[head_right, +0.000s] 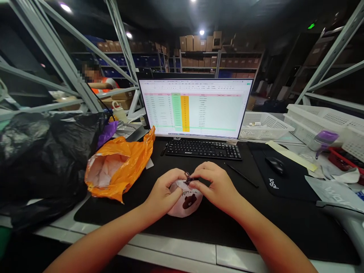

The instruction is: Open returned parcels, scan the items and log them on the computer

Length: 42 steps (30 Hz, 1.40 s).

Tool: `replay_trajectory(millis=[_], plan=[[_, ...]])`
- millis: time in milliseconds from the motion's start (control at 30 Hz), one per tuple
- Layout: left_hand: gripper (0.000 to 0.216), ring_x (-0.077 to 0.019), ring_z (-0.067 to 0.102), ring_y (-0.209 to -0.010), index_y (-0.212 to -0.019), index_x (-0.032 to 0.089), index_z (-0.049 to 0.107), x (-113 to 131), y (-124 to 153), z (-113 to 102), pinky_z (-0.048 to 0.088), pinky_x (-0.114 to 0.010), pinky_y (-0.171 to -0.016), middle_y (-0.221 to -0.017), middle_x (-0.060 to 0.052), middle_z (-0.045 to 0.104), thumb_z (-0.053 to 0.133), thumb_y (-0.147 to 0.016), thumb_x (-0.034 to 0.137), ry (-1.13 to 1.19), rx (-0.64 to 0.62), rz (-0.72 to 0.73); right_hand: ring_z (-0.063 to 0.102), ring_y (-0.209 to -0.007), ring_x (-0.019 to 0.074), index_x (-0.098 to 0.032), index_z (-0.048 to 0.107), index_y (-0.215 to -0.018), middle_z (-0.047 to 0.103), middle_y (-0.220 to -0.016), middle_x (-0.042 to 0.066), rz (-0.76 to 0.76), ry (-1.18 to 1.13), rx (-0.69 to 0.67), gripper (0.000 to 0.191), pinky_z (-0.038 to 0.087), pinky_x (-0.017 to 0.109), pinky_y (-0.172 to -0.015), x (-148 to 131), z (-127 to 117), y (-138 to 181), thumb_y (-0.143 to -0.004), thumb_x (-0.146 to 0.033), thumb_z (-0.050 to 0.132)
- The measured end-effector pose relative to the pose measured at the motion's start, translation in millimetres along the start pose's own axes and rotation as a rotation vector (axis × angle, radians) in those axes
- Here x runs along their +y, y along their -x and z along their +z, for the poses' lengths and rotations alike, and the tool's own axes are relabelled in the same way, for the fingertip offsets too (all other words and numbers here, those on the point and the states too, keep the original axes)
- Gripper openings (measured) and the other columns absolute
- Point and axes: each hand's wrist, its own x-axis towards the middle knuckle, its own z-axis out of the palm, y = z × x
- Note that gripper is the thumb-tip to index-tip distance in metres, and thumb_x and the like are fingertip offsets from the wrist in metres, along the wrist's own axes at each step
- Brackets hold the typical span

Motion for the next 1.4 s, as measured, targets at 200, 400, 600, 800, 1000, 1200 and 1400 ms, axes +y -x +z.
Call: replay_trajectory(millis=[200, 400, 600, 800, 1000, 1200, 1400], plan=[[0.030, -0.0172, 0.063, -0.086, -0.090, 0.019, 0.065, -1.4, -2.9, 2.9, 0.048, -0.029, -0.079, -0.089, -0.002, 0.067, 0.044, -0.072, 0.005, -0.050, -0.024, -0.013, 0.064, -0.081, 0.0133, -0.021, 0.069, -0.089, 0.068, -0.088, 0.002, 0.073, 0.149, 0.315, 0.009, 0.050, 0.026, -0.071, -2.5, -22.8, 1.2, -0.094, -0.024, 0.062], [0.039, -0.0176, 0.065, -0.095, -0.102, 0.021, 0.062, -5.5, -2.6, 5.3, 0.049, -0.030, -0.088, -0.099, -0.002, 0.069, 0.044, -0.073, 0.003, -0.068, 0.010, -0.042, 0.057, -0.063, 0.0116, -0.021, 0.065, -0.090, 0.061, -0.076, -0.001, 0.353, -0.157, 0.737, 0.018, 0.046, 0.025, -0.059, 10.2, -54.0, 1.4, -0.093, -0.039, 0.063], [0.038, -0.0168, 0.066, -0.094, -0.102, 0.021, 0.060, -8.5, -3.6, 5.7, 0.051, -0.029, -0.086, -0.098, -0.002, 0.068, 0.047, -0.073, 0.002, -0.059, 0.095, -0.082, 0.060, -0.061, 0.0145, -0.019, 0.066, -0.094, 0.065, -0.080, 0.003, 0.571, -0.081, 0.445, 0.024, 0.048, 0.028, -0.057, 44.0, -50.1, -5.9, -0.086, -0.042, 0.064], [0.039, -0.0180, 0.062, -0.106, -0.096, 0.021, 0.062, -7.5, -6.2, -0.2, 0.048, -0.032, -0.095, -0.107, -0.004, 0.065, 0.045, -0.070, -0.002, -0.077, 0.064, 0.075, 0.064, -0.099, 0.0176, -0.026, 0.069, -0.109, 0.062, -0.120, 0.007, 0.227, 0.052, 0.106, 0.021, 0.054, 0.032, -0.083, 16.5, -17.5, -3.0, -0.090, -0.028, 0.060], [0.032, -0.0195, 0.059, -0.112, -0.094, 0.021, 0.062, -4.6, -7.4, 5.2, 0.048, -0.033, -0.096, -0.113, -0.006, 0.060, 0.051, -0.074, -0.001, -0.088, 0.035, 0.065, 0.061, -0.102, 0.0183, -0.024, 0.071, -0.089, 0.064, -0.110, 0.005, 0.199, -0.085, -0.017, 0.007, 0.050, 0.033, -0.091, 0.9, 3.2, 0.3, -0.085, -0.031, 0.072], [0.037, -0.0187, 0.058, -0.105, -0.093, 0.022, 0.063, 0.6, -8.3, 7.7, 0.048, -0.031, -0.091, -0.110, -0.004, 0.058, 0.048, -0.070, -0.003, -0.080, -0.054, 0.055, 0.058, -0.095, 0.0171, -0.019, 0.065, -0.077, 0.059, -0.104, 0.006, 0.359, -0.674, -0.256, 0.032, 0.050, 0.034, -0.089, 3.8, -6.6, -2.3, -0.092, -0.046, 0.059], [0.035, -0.0197, 0.057, -0.103, -0.089, 0.021, 0.058, -10.5, -11.9, -3.7, 0.047, -0.033, -0.090, -0.104, -0.005, 0.057, 0.043, -0.068, -0.003, -0.116, 0.078, 0.015, 0.060, -0.102, 0.0232, -0.020, 0.061, -0.065, 0.063, -0.107, 0.008, 0.457, -0.799, 0.105, 0.035, 0.051, 0.039, -0.092, 31.1, -40.3, 0.7, -0.085, -0.049, 0.060]])
